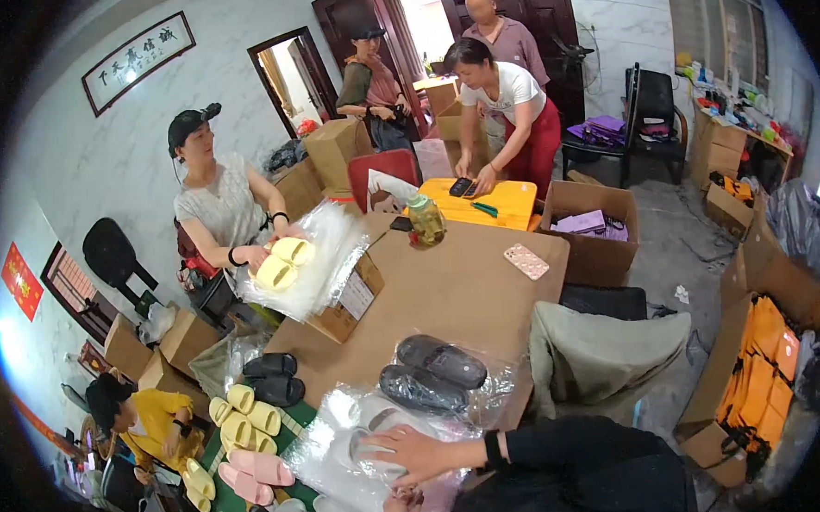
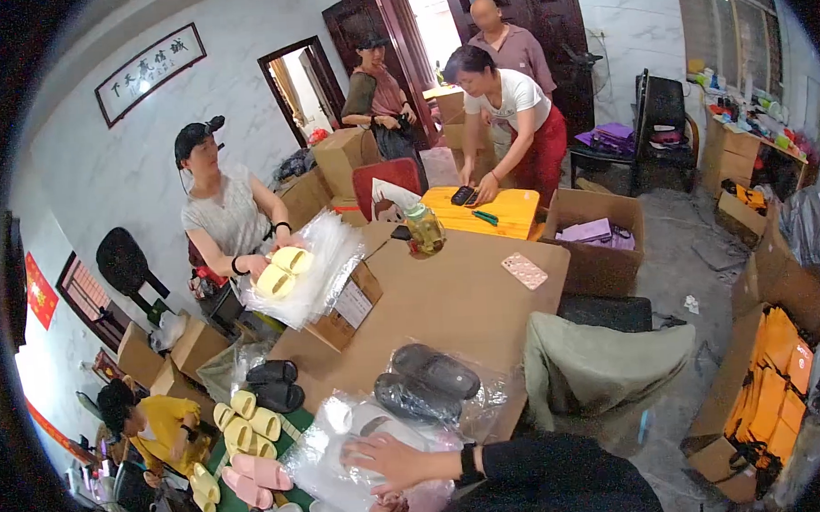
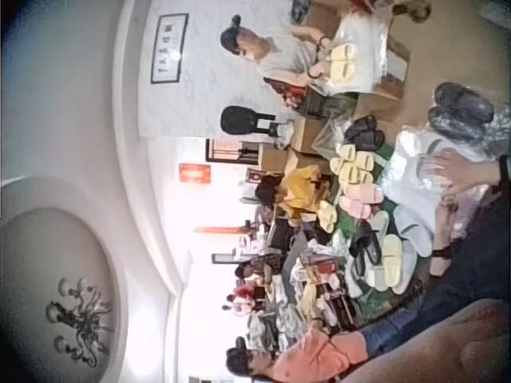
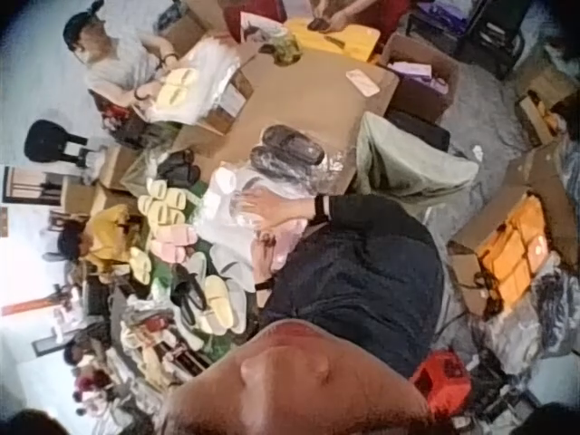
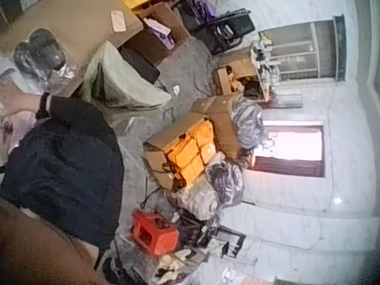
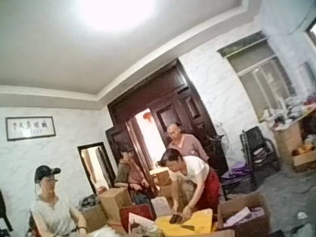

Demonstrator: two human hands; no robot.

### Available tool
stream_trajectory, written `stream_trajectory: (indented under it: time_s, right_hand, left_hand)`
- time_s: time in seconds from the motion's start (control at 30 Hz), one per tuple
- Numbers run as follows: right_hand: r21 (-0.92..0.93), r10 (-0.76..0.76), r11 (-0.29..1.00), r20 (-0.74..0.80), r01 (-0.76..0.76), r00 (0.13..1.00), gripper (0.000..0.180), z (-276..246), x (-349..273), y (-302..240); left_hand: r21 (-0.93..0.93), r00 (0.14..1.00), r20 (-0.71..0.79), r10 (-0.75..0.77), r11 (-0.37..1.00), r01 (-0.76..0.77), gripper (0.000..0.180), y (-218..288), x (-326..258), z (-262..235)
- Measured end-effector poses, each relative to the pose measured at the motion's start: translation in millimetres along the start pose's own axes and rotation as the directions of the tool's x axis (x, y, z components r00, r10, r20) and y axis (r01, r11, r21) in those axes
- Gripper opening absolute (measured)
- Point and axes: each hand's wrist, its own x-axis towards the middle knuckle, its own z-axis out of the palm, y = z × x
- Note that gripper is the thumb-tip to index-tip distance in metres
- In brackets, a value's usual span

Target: Packing finished slippers and sandals into plastic bags and larger shipping containers.

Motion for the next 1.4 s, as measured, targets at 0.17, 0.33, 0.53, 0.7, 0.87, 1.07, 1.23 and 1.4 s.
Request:
stream_trajectory:
  time_s: [0.17, 0.33, 0.53, 0.7, 0.87, 1.07, 1.23, 1.4]
  right_hand:
    - [0.059, 0.046, 0.996, 0.306, -0.067, 0.951, 0.108, 7.4, 4.3, 33.4]
    - [0.171, -0.046, 0.984, 0.519, -0.051, 0.853, 0.116, 43.5, -1.5, 33.8]
    - [-0.033, -0.013, 0.999, 0.135, 0.018, 0.991, 0.084, 52.4, -13.0, 27.7]
    - [-0.146, -0.011, 0.989, 0.158, 0.035, 0.987, 0.046, 33.8, 1.9, 27.3]
    - [-0.038, -0.069, 0.997, -0.114, 0.065, 0.991, 0.038, 14.5, 16.1, 36.3]
    - [0.136, 0.002, 0.99, -0.253, 0.033, 0.967, 0.04, -29.5, 29.3, 37.8]
    - [0.359, 0.246, 0.93, -0.46, -0.075, 0.853, 0.028, -68.1, 39.4, 46.4]
    - [0.188, 0.293, 0.956, -0.587, -0.226, 0.754, 0.027, -99.2, 52.3, 60.3]
  left_hand:
    - [-0.114, 0.981, -0.157, -0.116, 0.989, 0.098, 0.035, 57.9, 1.6, 48.1]
    - [-0.443, 0.928, -0.331, -0.17, 0.896, 0.006, 0.042, 79.7, -2.1, 49.4]
    - [-0.511, 0.966, -0.224, -0.129, 0.86, -0.004, 0.041, 78.2, -12.7, 39.4]
    - [-0.611, 0.968, -0.223, 0.115, 0.758, -0.231, 0.049, 37.7, -15.8, -0.6]
    - [-0.502, 0.873, -0.486, 0.045, 0.803, -0.321, 0.05, 45.5, 11.3, 8.5]
    - [0.884, 0.885, -0.457, -0.083, 0.064, 0.463, 0.061, -43.1, 28.1, -1.0]
    - [0.918, 0.918, -0.396, 0.023, -0.005, 0.397, 0.062, -77.1, 22.1, 6.3]
    - [0.923, 0.922, -0.384, 0.04, -0.012, 0.385, 0.061, -77.5, 15.9, 1.5]
